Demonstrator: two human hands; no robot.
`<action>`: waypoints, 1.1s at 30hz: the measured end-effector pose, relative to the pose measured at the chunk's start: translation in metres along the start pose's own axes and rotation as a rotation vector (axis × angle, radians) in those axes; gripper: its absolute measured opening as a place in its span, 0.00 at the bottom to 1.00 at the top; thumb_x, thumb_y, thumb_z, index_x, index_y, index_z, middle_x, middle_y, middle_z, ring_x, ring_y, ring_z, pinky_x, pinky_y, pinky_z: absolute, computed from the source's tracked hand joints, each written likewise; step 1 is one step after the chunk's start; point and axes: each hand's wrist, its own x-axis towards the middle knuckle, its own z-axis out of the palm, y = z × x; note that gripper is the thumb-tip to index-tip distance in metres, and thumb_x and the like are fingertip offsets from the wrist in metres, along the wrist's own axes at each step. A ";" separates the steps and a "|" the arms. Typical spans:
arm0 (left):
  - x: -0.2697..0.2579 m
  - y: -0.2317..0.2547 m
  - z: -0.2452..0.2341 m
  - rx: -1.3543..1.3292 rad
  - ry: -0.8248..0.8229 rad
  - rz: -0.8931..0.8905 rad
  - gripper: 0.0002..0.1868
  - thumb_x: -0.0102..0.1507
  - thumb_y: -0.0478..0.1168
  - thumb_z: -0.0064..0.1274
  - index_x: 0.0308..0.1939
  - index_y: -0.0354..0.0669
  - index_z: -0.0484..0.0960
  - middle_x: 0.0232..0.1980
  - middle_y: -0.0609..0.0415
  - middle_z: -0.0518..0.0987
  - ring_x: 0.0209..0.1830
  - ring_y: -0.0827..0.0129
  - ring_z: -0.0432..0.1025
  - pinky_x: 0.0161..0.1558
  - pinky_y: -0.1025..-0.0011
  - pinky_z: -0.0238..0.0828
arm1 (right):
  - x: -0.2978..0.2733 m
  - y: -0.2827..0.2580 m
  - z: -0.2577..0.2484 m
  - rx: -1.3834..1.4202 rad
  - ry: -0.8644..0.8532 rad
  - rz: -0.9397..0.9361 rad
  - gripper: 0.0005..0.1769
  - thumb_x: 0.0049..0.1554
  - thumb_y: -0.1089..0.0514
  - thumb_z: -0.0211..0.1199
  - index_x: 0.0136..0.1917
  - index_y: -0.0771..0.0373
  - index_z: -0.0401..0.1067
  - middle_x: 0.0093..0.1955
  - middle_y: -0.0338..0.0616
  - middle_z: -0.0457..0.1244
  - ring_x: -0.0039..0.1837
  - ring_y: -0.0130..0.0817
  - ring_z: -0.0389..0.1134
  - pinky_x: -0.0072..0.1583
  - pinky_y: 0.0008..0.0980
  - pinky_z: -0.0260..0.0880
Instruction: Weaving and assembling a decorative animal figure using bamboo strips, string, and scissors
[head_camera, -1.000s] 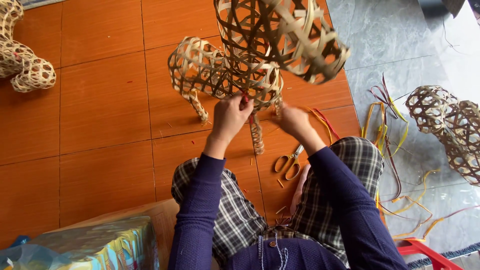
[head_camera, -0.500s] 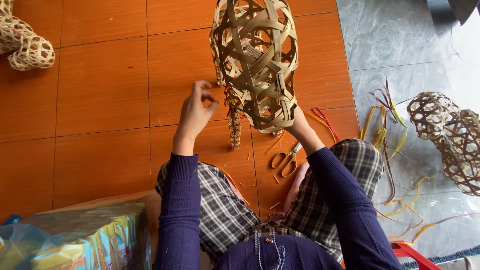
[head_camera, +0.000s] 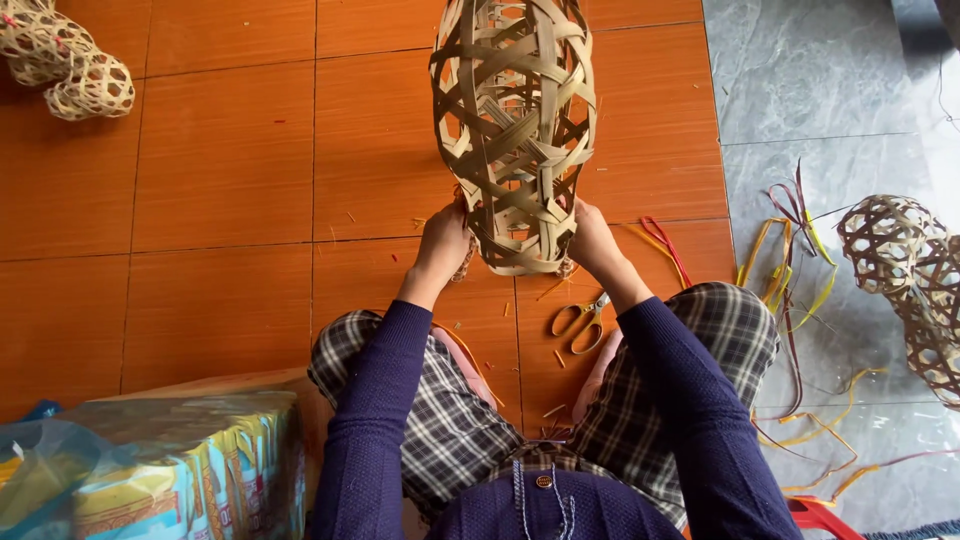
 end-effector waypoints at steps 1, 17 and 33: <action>0.001 -0.003 0.001 0.002 -0.001 0.000 0.14 0.64 0.29 0.43 0.51 0.19 0.72 0.41 0.27 0.78 0.44 0.36 0.76 0.45 0.45 0.73 | 0.002 -0.013 -0.007 0.002 0.001 0.000 0.19 0.41 0.49 0.77 0.44 0.39 0.71 0.38 0.15 0.66 0.46 0.19 0.71 0.50 0.20 0.68; 0.003 0.009 -0.013 -0.023 -0.039 0.044 0.16 0.65 0.31 0.47 0.53 0.20 0.72 0.46 0.29 0.77 0.49 0.38 0.74 0.50 0.51 0.71 | 0.021 -0.014 -0.010 -1.066 -0.470 -0.360 0.13 0.50 0.59 0.62 0.50 0.56 0.68 0.43 0.30 0.67 0.44 0.21 0.66 0.47 0.21 0.67; 0.003 -0.061 -0.005 0.378 -0.145 -0.160 0.26 0.63 0.45 0.58 0.58 0.34 0.68 0.43 0.43 0.77 0.40 0.52 0.75 0.40 0.53 0.75 | -0.015 0.038 -0.043 -1.681 -1.042 -0.452 0.17 0.58 0.60 0.49 0.60 0.61 0.64 0.50 0.36 0.66 0.38 0.13 0.63 0.35 0.13 0.68</action>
